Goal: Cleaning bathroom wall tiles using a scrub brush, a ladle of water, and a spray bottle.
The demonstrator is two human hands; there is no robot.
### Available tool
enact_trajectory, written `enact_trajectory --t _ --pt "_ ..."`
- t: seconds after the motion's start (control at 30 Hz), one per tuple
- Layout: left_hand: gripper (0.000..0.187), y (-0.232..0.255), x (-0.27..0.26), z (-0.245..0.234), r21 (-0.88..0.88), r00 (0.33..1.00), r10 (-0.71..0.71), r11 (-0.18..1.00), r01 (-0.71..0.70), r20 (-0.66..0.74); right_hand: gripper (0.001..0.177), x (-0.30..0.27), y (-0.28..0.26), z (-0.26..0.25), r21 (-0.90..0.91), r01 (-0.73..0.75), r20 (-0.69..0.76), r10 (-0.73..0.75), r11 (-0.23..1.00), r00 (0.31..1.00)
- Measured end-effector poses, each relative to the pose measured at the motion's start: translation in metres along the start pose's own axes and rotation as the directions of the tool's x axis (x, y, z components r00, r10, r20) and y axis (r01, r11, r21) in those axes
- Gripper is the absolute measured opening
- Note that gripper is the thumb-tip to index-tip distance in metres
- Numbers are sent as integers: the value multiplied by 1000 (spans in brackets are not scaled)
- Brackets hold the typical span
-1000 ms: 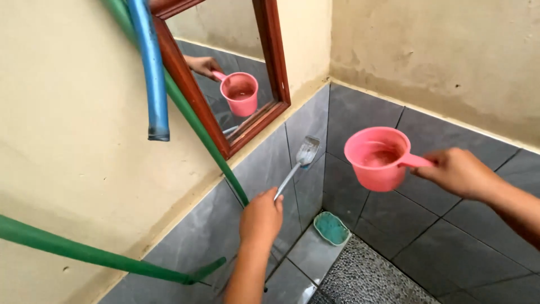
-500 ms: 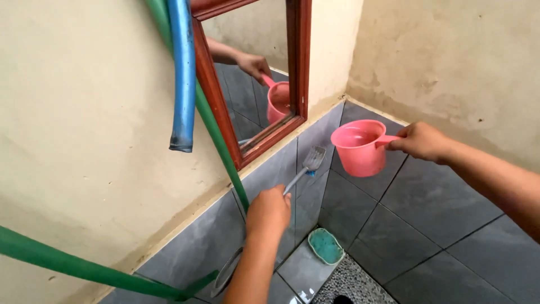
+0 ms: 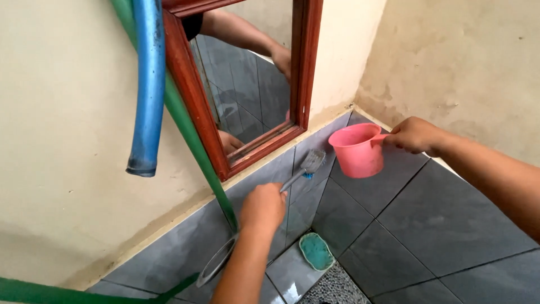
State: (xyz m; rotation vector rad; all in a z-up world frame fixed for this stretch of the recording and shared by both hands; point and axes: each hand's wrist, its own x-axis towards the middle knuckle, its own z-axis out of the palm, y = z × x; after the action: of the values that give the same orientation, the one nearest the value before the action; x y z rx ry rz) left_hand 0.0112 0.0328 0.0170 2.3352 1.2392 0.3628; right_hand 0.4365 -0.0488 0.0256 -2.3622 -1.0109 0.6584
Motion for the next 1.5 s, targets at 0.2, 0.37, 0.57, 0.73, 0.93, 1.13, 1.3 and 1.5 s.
enact_trajectory --t 0.2,0.37,0.57,0.73,0.93,1.13,1.3,1.5 --pt "25 4 22 0 -2 997 -32 999 33 64 29 27 -14 -22 58 -73 92 67 996 993" --pt "26 4 24 -6 -61 992 -75 995 81 102 31 36 -36 -31 -9 -120 170 120 993 978" --pt "27 -8 20 -5 -19 987 -86 996 89 135 39 30 -54 -32 -89 -106 172 120 990 978" --pt "28 -23 12 -11 -14 988 -100 995 103 121 40 32 -55 -29 -122 -119 107 132 985 985" --pt "29 -53 1 -2 -110 995 -77 990 84 62 41 13 -78 -22 -181 -86 127 110 980 986" --pt "28 -71 -20 -14 -87 997 -65 994 69 50 45 -13 -108 -4 -211 -97 127 126 973 984" --pt "28 -80 -36 -31 -67 985 -124 989 133 119 41 -37 -137 11 -256 -47 142 86 966 986" --pt "30 -94 -49 -35 -93 984 -153 983 161 86 47 -57 -160 24 -311 17 155 33 950 987"
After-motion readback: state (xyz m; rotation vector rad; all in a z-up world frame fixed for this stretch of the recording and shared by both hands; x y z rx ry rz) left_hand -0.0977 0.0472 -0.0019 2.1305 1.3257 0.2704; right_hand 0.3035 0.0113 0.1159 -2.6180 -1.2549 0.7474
